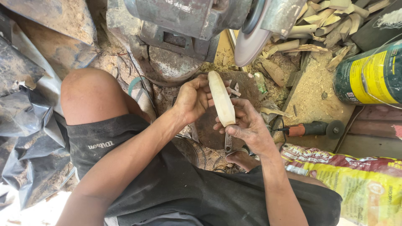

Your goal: The person sits on the floor and uses a bench grinder to smooth and shape a curved wooden piece. They repeatedly press the wood against the spinning wheel, rotate it to work different surfaces, and briefly inspect the piece before continuing.

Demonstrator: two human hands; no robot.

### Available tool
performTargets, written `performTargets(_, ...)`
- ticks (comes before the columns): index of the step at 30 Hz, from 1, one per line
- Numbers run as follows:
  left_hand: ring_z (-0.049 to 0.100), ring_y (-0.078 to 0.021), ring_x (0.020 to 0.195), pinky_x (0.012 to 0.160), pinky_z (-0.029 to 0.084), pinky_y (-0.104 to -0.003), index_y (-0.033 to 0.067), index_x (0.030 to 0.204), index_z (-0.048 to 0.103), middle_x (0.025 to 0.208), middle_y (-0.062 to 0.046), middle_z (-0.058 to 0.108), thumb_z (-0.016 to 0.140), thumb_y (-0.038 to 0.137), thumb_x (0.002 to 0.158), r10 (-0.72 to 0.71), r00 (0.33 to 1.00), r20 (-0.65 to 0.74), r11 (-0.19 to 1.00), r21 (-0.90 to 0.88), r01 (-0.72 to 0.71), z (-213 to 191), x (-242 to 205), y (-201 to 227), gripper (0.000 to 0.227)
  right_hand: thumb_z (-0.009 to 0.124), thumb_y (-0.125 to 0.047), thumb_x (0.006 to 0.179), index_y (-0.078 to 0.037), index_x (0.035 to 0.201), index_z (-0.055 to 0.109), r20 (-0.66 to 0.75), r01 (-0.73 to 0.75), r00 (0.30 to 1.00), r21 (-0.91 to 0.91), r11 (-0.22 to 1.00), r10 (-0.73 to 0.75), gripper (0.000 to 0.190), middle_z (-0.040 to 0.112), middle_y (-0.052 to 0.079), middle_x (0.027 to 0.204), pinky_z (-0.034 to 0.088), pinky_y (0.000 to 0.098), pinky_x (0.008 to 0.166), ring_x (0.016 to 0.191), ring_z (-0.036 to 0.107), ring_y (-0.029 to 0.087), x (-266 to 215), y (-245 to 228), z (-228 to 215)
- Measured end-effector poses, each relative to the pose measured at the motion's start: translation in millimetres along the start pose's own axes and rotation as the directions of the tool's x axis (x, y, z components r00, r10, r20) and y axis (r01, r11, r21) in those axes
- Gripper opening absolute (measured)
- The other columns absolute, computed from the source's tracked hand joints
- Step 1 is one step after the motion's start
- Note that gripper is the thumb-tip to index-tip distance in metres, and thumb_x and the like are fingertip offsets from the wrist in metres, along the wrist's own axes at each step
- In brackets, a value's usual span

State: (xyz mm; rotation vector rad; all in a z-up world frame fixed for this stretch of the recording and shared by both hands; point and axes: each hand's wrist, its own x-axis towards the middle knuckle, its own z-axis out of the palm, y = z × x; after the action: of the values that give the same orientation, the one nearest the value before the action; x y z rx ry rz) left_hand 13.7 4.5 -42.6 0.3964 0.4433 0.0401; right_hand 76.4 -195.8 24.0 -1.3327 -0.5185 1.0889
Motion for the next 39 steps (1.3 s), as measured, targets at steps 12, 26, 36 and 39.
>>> performTargets(12,0.066,-0.0215,0.101,0.094,0.055,-0.044,0.0032,0.127,0.056,0.110,-0.009,0.067,0.058,0.019,0.106,0.092,0.994,-0.054,0.994,0.065,-0.088,-7.0,3.8,3.4,0.027,0.079,-0.016,0.086,0.001,0.144,0.049,-0.126,0.073,0.990,0.104,0.992,-0.059,0.068,0.063,0.012,0.132,0.058,0.0390,0.095,0.117,0.066,0.022,-5.3,7.9,-11.9)
performTargets(26,0.061,-0.0354,0.121,0.106,0.050,-0.047,0.0048,0.137,0.055,0.133,-0.018,0.061,0.078,0.009,0.086,0.264,0.883,0.388,0.111,0.897,-0.428,7.9,-22.2,-4.1,0.056,0.065,-0.022,0.102,0.001,0.151,0.047,-0.327,0.355,0.918,0.419,0.836,-0.226,0.057,0.059,0.015,0.147,0.045,0.0455,0.115,0.133,0.058,0.028,10.8,-1.3,-45.9)
performTargets(36,0.058,-0.0431,0.122,0.107,0.051,-0.052,0.0039,0.133,0.058,0.135,-0.019,0.060,0.071,0.001,0.086,0.360,0.772,0.523,-0.501,0.807,-0.314,6.6,-5.9,-7.7,0.049,0.067,-0.017,0.103,0.001,0.143,0.056,-0.358,0.393,0.890,0.289,0.873,-0.283,0.045,0.064,0.013,0.135,0.049,0.0420,0.114,0.127,0.062,0.022,27.2,1.1,-50.9)
performTargets(39,0.058,-0.0463,0.117,0.095,0.054,-0.052,0.0003,0.130,0.052,0.130,-0.023,0.058,0.075,0.013,0.088,0.366,0.754,0.546,-0.451,0.812,-0.370,9.8,-2.5,-3.6,0.050,0.067,-0.015,0.103,0.001,0.142,0.056,-0.363,0.404,0.887,0.312,0.860,-0.285,0.044,0.065,0.012,0.135,0.049,0.0409,0.114,0.127,0.063,0.021,32.5,2.4,-53.8)
